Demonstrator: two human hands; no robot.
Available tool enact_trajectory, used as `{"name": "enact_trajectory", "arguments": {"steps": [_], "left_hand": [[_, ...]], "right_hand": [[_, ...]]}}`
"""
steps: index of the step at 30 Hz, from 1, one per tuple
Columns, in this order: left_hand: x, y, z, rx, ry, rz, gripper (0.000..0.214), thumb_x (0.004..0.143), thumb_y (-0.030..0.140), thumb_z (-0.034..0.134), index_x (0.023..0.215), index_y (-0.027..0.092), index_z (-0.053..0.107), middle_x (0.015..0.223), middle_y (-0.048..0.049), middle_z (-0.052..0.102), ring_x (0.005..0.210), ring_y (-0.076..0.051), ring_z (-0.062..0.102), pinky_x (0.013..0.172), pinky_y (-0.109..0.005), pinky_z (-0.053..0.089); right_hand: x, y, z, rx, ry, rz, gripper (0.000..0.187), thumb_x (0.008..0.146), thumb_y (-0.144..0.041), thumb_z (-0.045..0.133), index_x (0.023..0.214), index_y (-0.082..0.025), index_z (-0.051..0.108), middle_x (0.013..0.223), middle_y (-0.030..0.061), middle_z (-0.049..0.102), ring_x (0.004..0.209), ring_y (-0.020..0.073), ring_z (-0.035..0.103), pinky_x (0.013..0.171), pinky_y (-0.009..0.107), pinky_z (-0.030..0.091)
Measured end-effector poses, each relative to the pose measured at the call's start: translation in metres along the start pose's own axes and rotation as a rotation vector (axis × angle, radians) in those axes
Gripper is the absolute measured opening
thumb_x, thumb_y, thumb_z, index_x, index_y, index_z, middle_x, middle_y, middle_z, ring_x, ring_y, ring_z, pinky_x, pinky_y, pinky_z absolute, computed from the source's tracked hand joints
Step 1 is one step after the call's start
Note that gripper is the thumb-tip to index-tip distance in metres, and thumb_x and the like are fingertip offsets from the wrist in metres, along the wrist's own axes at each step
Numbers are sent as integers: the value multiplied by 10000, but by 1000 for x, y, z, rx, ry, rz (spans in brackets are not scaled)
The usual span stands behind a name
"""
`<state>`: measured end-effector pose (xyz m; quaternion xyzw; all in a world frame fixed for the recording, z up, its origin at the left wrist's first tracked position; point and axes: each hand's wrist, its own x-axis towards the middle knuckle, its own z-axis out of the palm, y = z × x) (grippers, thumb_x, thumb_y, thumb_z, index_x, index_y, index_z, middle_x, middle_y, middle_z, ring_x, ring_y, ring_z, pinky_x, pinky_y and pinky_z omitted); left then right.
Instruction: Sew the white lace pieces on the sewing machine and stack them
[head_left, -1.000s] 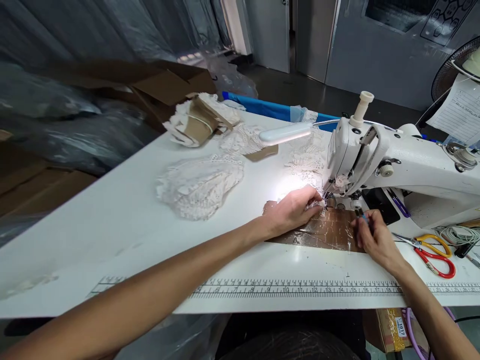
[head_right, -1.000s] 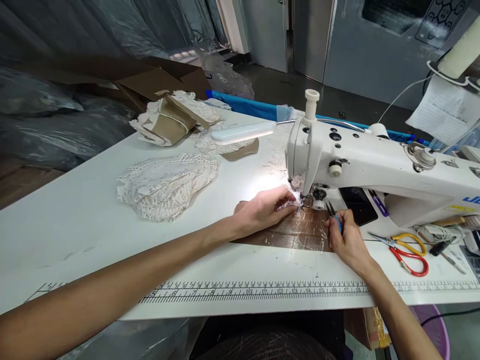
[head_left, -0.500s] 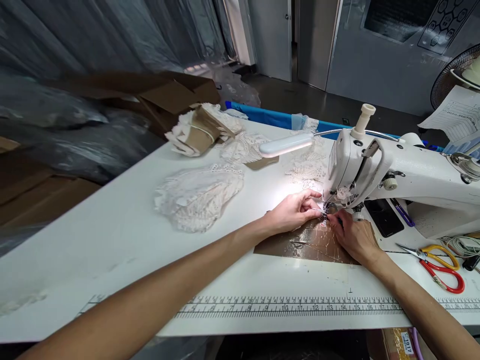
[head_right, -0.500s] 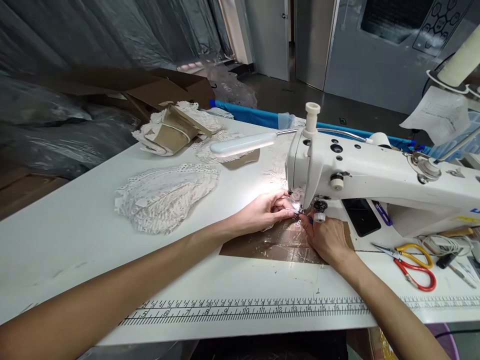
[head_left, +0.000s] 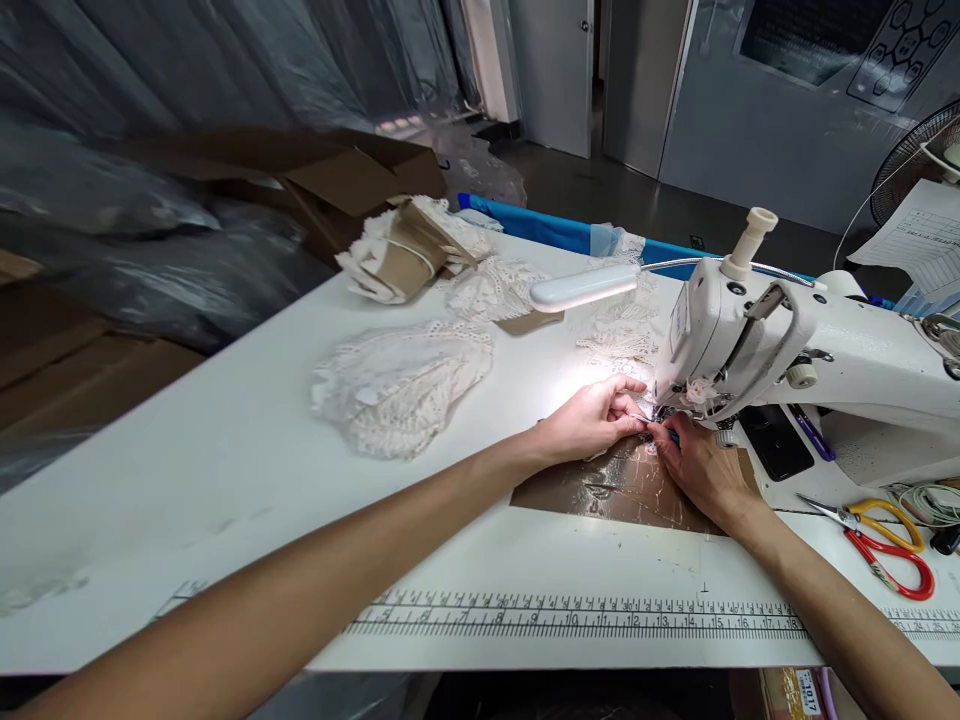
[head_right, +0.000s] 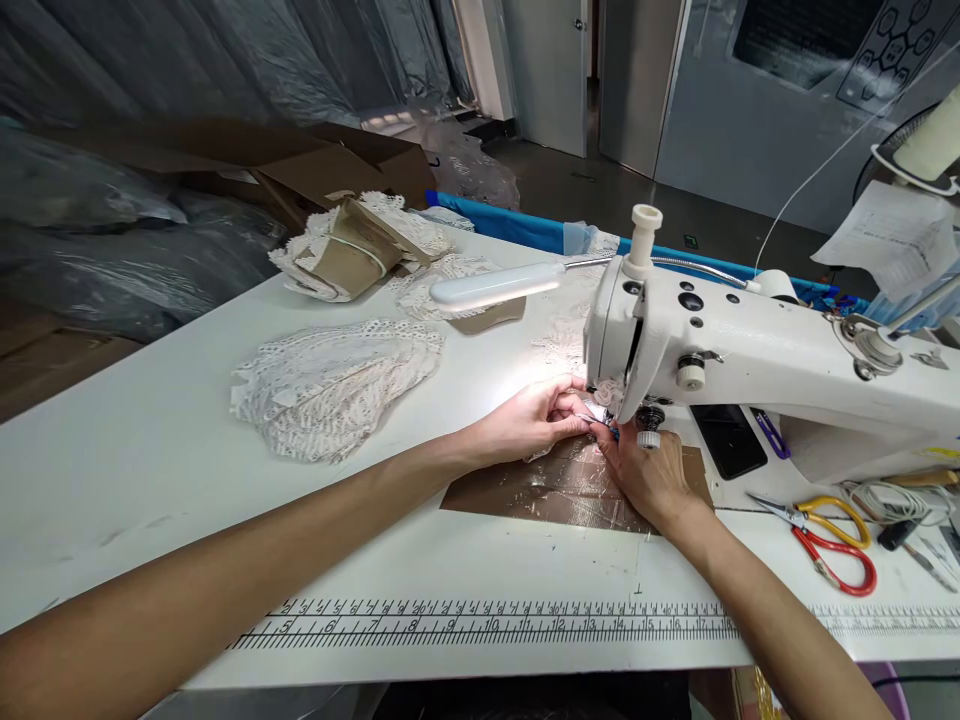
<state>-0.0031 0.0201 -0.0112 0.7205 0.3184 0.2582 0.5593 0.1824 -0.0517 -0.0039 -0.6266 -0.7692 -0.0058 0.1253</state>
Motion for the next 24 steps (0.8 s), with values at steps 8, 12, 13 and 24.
{"name": "enact_trajectory", "arguments": {"steps": [8, 12, 13, 24], "left_hand": [[-1, 3, 3, 96, 62, -6, 385, 851, 268, 577, 1201, 170, 449, 774, 12, 708, 709, -160, 674, 635, -250, 501], [0, 1, 4, 109, 60, 12, 372, 859, 253, 551, 1206, 178, 441, 817, -4, 732, 759, -176, 700, 672, -267, 524], [0, 1, 4, 107, 57, 17, 374, 858, 254, 552, 1207, 180, 439, 829, -8, 737, 777, -182, 707, 686, -273, 531], [-16, 23, -13, 381, -32, 259, 311, 882, 346, 619, 1140, 182, 561, 926, -27, 733, 726, -134, 672, 663, -244, 514]], "right_hand": [[0, 4, 6, 12, 51, -23, 392, 1029, -455, 341, 916, -193, 610, 754, 86, 674, 633, 230, 603, 612, 302, 396], [2, 2, 8, -5, 78, -25, 400, 1037, -459, 332, 930, -185, 604, 787, 102, 679, 675, 234, 616, 638, 307, 417], [3, 1, 9, -12, 91, -30, 397, 1038, -458, 336, 933, -183, 602, 804, 109, 681, 700, 238, 622, 650, 310, 422], [-33, -6, -13, 127, 144, -426, 481, 1052, -505, 315, 860, -210, 643, 660, 22, 628, 544, 144, 552, 501, 244, 286]]}}
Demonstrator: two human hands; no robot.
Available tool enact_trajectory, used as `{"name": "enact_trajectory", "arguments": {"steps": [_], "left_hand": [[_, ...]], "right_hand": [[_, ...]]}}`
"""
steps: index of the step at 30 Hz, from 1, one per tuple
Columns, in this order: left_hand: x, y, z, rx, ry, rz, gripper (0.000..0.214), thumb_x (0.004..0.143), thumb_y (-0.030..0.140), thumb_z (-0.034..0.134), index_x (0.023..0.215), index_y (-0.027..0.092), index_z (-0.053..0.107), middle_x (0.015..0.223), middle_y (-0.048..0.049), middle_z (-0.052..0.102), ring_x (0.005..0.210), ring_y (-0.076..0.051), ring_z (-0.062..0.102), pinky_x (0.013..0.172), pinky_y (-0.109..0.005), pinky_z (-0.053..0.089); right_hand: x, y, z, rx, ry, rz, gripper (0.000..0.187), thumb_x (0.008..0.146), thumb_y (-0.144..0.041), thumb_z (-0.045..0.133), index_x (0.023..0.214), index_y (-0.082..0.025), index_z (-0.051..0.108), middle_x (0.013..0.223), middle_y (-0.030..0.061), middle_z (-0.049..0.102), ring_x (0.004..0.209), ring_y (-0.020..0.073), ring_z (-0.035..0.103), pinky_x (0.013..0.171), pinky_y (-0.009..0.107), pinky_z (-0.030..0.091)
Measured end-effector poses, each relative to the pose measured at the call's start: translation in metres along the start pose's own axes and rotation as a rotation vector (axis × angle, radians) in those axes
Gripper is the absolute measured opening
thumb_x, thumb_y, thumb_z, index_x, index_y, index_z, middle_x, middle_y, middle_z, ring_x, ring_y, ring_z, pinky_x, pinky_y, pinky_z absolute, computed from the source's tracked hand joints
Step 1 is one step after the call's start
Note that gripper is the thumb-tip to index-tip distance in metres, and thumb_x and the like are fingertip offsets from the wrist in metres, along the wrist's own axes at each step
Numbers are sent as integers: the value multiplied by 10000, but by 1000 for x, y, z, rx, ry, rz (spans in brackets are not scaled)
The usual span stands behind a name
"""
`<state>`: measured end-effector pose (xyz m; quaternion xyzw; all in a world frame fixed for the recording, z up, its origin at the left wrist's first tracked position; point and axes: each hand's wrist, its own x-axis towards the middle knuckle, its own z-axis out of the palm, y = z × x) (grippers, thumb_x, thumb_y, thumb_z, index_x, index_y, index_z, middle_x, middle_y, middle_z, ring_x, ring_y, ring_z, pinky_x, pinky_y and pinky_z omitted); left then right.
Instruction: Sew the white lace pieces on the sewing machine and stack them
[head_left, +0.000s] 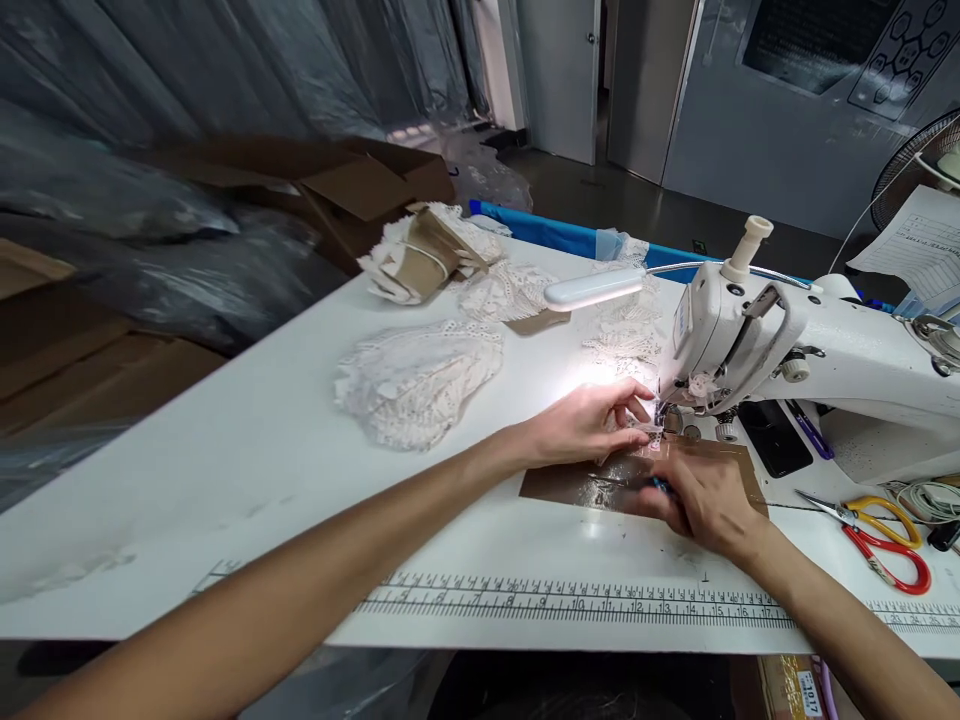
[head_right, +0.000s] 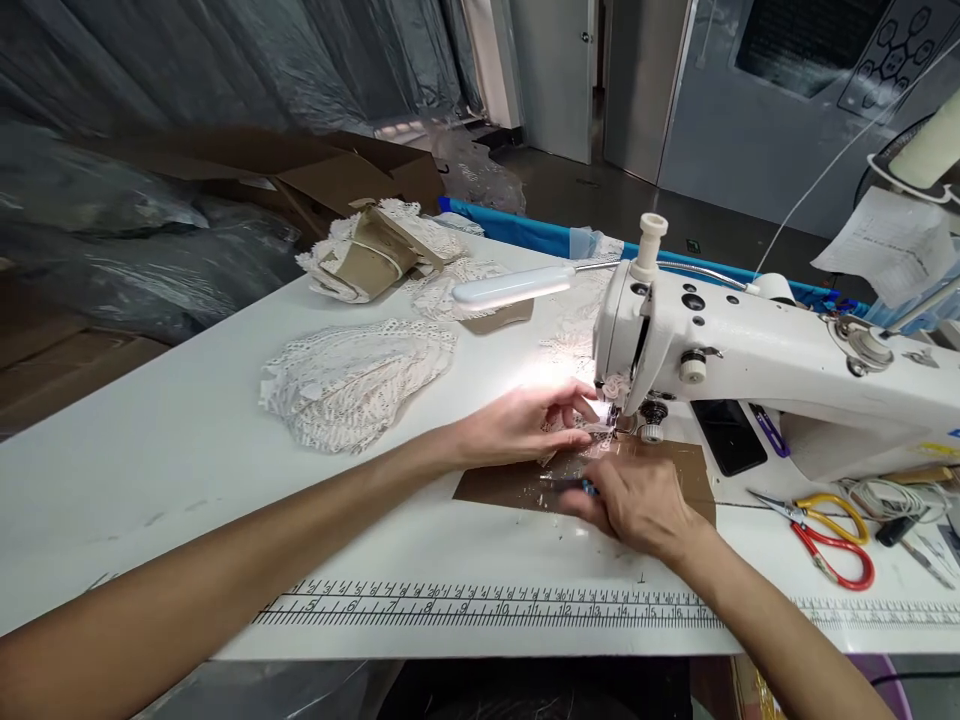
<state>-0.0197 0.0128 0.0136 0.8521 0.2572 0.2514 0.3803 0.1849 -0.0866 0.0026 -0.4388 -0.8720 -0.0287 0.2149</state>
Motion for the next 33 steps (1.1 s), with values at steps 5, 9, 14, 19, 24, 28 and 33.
{"name": "enact_trajectory", "arguments": {"steps": [5, 9, 14, 19, 24, 28, 33], "left_hand": [[-5, 11, -24, 428, 156, 187, 245, 982, 357, 489, 955, 187, 664, 934, -23, 715, 749, -122, 638, 656, -228, 472], [-1, 6, -16, 592, 92, 284, 306, 1005, 303, 406, 912, 190, 675, 927, -25, 706, 716, -115, 620, 574, -220, 431], [8, -3, -1, 672, 33, 273, 342, 1005, 267, 355, 914, 168, 669, 944, -54, 676, 727, -122, 605, 575, -222, 433], [26, -13, 4, 670, -35, 285, 246, 950, 235, 426, 855, 164, 642, 885, -70, 637, 724, -156, 582, 603, -247, 454], [31, -11, 3, 589, -82, 255, 211, 911, 219, 459, 771, 181, 613, 819, -72, 618, 687, -179, 560, 606, -288, 458], [12, 18, -12, 462, -103, 248, 255, 948, 267, 449, 797, 172, 631, 814, -43, 640, 658, -127, 569, 566, -230, 451], [-5, 29, -18, 430, -198, 334, 241, 930, 319, 524, 838, 172, 692, 890, -49, 691, 778, -151, 630, 703, -267, 512]], "right_hand": [[-32, 5, -23, -5, 87, -115, 503, 1077, -441, 284, 853, -169, 642, 625, 15, 607, 510, 113, 527, 502, 228, 307], [-43, 25, -24, -151, 82, 134, 451, 1063, -385, 307, 906, -159, 665, 718, 57, 642, 620, 156, 575, 554, 245, 385], [-33, 36, -18, -236, 165, 306, 291, 986, -333, 439, 1039, -170, 675, 1072, 156, 615, 972, 305, 529, 791, 437, 471], [-14, 40, -6, -112, 178, 321, 255, 958, -264, 444, 955, -178, 684, 966, 128, 590, 910, 288, 521, 763, 416, 490], [-11, 45, 7, -34, 254, 349, 236, 939, -235, 456, 910, -184, 685, 930, 112, 572, 882, 259, 545, 772, 376, 508], [-15, 44, 8, 21, 298, 378, 247, 948, -263, 452, 916, -195, 688, 958, 114, 586, 920, 259, 559, 805, 388, 520], [-12, 33, 7, 103, 263, 373, 256, 949, -249, 436, 923, -188, 683, 967, 111, 604, 922, 243, 595, 780, 366, 539]]}}
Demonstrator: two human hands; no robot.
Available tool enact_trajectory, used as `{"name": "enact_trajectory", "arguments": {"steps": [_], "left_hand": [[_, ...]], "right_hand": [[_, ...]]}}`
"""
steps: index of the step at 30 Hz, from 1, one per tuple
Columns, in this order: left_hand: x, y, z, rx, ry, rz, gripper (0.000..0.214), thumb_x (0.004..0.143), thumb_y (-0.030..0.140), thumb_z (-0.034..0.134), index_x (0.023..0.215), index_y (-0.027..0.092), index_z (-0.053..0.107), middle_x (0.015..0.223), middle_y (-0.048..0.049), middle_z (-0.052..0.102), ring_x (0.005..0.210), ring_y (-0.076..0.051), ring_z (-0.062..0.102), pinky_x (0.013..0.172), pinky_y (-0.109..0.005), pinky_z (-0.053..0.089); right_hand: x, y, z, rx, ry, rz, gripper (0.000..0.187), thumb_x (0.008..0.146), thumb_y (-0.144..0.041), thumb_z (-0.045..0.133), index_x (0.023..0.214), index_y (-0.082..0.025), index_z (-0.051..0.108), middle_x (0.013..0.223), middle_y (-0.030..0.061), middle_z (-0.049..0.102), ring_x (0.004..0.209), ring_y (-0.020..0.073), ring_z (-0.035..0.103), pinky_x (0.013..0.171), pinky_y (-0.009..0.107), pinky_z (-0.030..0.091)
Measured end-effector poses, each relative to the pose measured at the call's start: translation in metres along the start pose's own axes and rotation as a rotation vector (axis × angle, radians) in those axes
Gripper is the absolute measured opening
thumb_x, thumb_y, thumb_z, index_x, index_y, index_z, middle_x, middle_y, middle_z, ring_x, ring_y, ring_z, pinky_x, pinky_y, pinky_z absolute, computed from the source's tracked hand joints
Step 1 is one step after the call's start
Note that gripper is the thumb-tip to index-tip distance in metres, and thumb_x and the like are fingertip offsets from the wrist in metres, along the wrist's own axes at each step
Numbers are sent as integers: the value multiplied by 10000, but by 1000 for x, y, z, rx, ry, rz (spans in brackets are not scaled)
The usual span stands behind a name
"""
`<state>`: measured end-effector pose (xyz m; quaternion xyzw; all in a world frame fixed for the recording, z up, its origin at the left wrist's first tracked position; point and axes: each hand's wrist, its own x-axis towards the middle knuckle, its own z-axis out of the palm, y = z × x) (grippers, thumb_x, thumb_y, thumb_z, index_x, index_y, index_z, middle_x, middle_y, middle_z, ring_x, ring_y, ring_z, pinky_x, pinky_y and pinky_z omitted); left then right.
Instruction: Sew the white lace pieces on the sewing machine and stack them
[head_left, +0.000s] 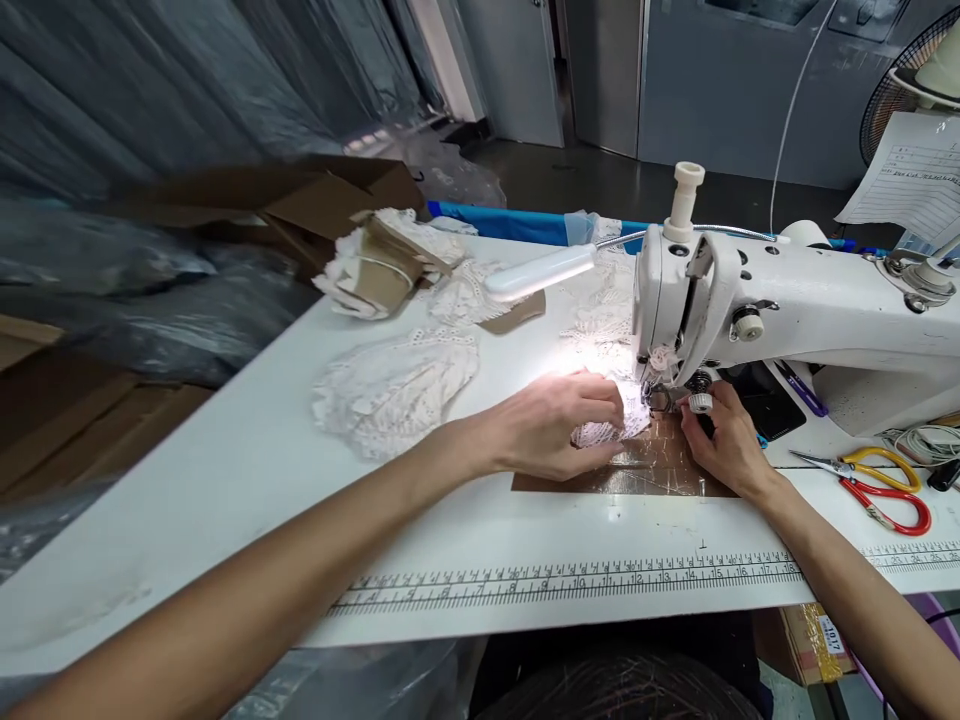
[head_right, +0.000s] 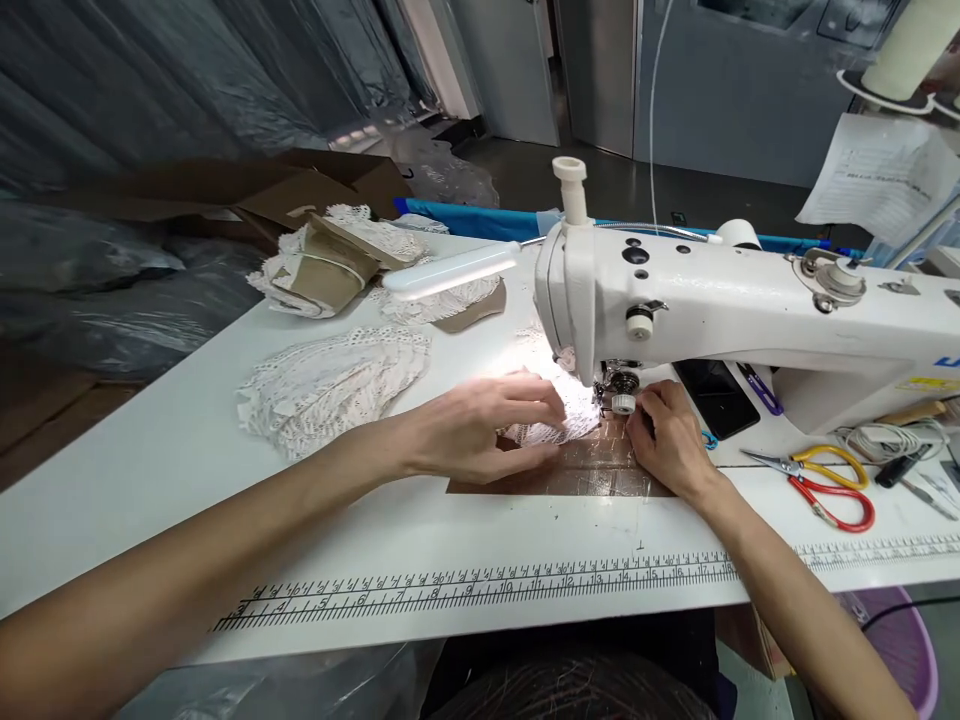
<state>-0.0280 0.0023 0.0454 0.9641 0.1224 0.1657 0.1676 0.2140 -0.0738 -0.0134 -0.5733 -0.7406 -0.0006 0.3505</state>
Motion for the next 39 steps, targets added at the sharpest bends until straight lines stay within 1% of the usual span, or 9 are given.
{"name": "enact_trajectory", "arguments": {"steps": [2, 5, 8, 10, 12, 17, 24, 30, 39], "left_hand": [[0, -8, 12, 147, -1, 25, 218, 923, 285, 517, 984, 162, 687, 977, -75, 690, 858, -177, 638, 741, -282, 517], [5, -21, 31, 276, 60, 70, 232, 955, 235, 463, 882, 162, 670, 876, -63, 666, 764, -157, 620, 696, -270, 509], [11, -26, 40, 188, 229, 52, 227, 949, 194, 440, 798, 157, 605, 812, -48, 627, 679, -128, 585, 603, -236, 492], [12, -26, 42, 65, 359, 2, 163, 923, 159, 447, 831, 158, 581, 812, -37, 625, 634, -105, 561, 558, -214, 482], [12, -26, 43, -12, 435, -22, 137, 905, 139, 451, 856, 161, 578, 816, -28, 636, 617, -90, 560, 543, -200, 484], [9, -28, 44, -43, 341, 39, 175, 950, 185, 478, 878, 162, 635, 888, -44, 683, 788, -117, 657, 683, -217, 553], [6, -27, 45, 248, 176, 129, 260, 1000, 205, 421, 901, 155, 657, 937, -47, 716, 837, -169, 645, 773, -312, 523], [5, -26, 48, 407, 182, 182, 277, 999, 167, 398, 864, 161, 640, 903, -44, 692, 760, -154, 605, 711, -307, 483], [4, -30, 55, 374, 192, 158, 265, 1003, 162, 398, 859, 174, 619, 873, -39, 669, 757, -137, 592, 724, -295, 468]], "right_hand": [[-2, -6, 1, 14, -58, -19, 264, 961, -253, 431, 941, -177, 683, 991, 117, 615, 918, 240, 609, 757, 353, 542], [-6, -13, 0, -14, -175, -37, 261, 982, -272, 439, 1007, -180, 682, 985, 107, 627, 859, 229, 614, 729, 344, 540], [-9, -14, -3, -51, -256, -44, 250, 981, -245, 448, 1087, -181, 666, 975, 104, 624, 828, 225, 608, 716, 345, 538], [-9, -14, -3, -58, -274, -72, 264, 984, -237, 445, 1134, -176, 653, 979, 113, 613, 856, 234, 607, 740, 359, 541], [-7, -15, -3, -60, -292, -113, 287, 993, -246, 430, 1176, -186, 643, 994, 121, 596, 873, 236, 601, 774, 382, 541], [-3, -19, 1, -69, -322, -194, 323, 958, -208, 426, 1198, -201, 642, 1039, 131, 564, 862, 236, 566, 754, 398, 540], [-7, -22, 0, -55, -350, -169, 344, 900, -145, 483, 1184, -207, 666, 1011, 118, 567, 907, 244, 559, 802, 396, 541], [-8, -20, -1, -18, -360, -135, 350, 902, -144, 492, 1190, -208, 679, 1067, 130, 567, 937, 245, 567, 838, 414, 538], [-9, -19, 0, 3, -360, -124, 341, 923, -170, 492, 1202, -219, 681, 1030, 121, 553, 908, 235, 554, 831, 418, 535]]}}
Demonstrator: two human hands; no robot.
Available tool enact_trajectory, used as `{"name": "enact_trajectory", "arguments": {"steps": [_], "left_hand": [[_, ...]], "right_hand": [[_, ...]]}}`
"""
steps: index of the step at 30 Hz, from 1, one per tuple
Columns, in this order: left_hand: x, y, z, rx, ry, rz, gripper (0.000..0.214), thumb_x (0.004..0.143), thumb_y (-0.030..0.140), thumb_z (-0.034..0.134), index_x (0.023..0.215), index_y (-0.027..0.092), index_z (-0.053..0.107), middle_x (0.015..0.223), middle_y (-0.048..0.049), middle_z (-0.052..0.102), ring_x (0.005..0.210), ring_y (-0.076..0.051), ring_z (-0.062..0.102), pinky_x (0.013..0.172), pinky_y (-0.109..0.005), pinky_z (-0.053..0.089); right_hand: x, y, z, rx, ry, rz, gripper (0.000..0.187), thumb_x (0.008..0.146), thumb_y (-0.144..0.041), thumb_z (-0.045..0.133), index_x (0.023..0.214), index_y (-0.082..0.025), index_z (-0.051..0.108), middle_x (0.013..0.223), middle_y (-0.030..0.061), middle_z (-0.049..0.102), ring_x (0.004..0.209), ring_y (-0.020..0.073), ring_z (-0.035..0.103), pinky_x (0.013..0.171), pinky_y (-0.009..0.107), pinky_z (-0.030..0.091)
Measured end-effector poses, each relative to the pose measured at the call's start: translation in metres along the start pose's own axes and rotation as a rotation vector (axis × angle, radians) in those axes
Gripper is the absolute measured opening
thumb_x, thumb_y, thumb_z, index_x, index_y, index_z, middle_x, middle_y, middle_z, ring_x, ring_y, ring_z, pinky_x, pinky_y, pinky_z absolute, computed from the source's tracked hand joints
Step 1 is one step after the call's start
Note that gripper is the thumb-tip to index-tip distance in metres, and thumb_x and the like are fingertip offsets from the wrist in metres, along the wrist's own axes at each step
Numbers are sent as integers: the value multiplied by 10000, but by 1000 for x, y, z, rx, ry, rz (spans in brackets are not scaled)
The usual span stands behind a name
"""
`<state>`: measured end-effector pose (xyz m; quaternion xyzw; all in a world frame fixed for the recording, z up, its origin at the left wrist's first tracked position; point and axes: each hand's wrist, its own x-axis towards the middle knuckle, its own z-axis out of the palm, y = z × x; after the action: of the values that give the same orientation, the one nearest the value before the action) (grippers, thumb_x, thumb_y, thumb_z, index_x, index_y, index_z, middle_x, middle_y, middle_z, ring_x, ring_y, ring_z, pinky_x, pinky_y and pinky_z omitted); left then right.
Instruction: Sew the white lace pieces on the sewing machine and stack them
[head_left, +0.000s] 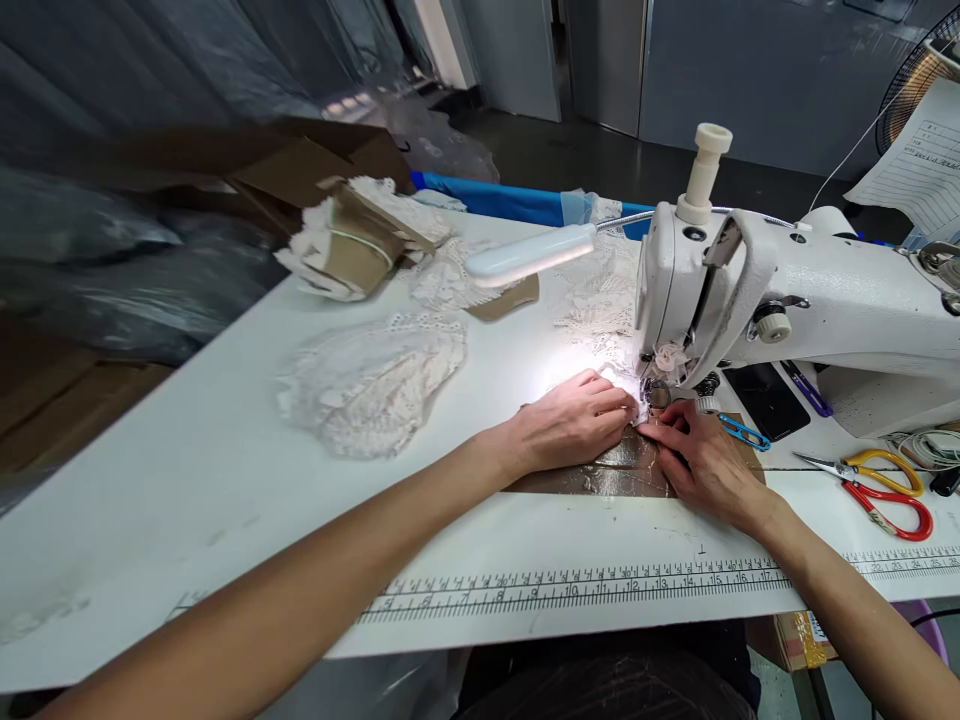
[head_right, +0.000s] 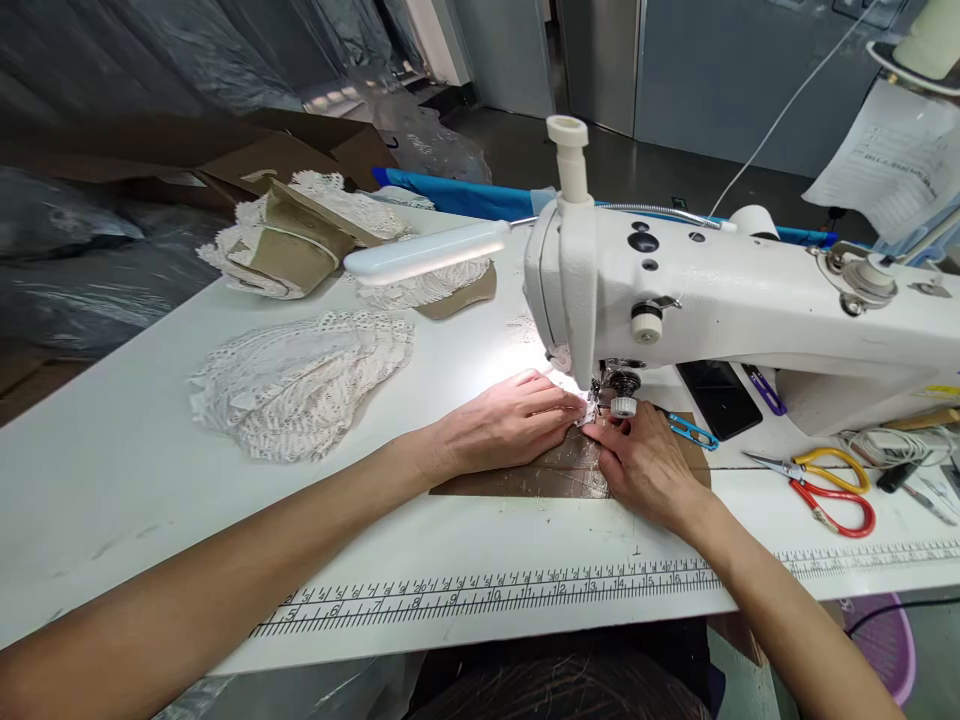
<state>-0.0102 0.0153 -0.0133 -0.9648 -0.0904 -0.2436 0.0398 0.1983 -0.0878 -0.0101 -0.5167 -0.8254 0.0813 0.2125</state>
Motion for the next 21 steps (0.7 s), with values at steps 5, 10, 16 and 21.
{"name": "enact_trajectory", "arguments": {"steps": [5, 10, 16, 21], "left_hand": [[3, 1, -4, 58, 0, 36, 323, 1000, 136, 396, 738, 170, 583, 905, -32, 692, 754, -135, 580, 682, -303, 421], [4, 1, -6, 49, 37, 64, 306, 1004, 132, 399, 770, 167, 595, 936, -26, 702, 754, -136, 578, 700, -306, 436], [2, 2, -5, 104, 8, 43, 294, 1016, 159, 393, 825, 175, 615, 959, -40, 684, 753, -141, 570, 687, -306, 448], [2, 4, -6, 127, 4, 27, 261, 1017, 130, 391, 898, 168, 619, 895, -40, 661, 692, -135, 545, 673, -302, 448]], "right_hand": [[0, 0, 1, -5, -7, 15, 341, 922, -168, 505, 1208, -223, 681, 1026, 120, 544, 919, 239, 549, 832, 418, 527], [-1, -1, 1, 22, -37, 32, 347, 930, -164, 485, 1219, -208, 673, 1046, 126, 547, 897, 226, 545, 841, 417, 523], [4, 0, -10, 39, -80, 82, 334, 927, -184, 511, 1206, -239, 687, 1042, 106, 570, 897, 212, 587, 817, 364, 525], [15, 1, -20, -2, -178, 191, 395, 933, -162, 511, 1280, -288, 652, 959, 64, 581, 753, 181, 597, 672, 296, 510]]}}
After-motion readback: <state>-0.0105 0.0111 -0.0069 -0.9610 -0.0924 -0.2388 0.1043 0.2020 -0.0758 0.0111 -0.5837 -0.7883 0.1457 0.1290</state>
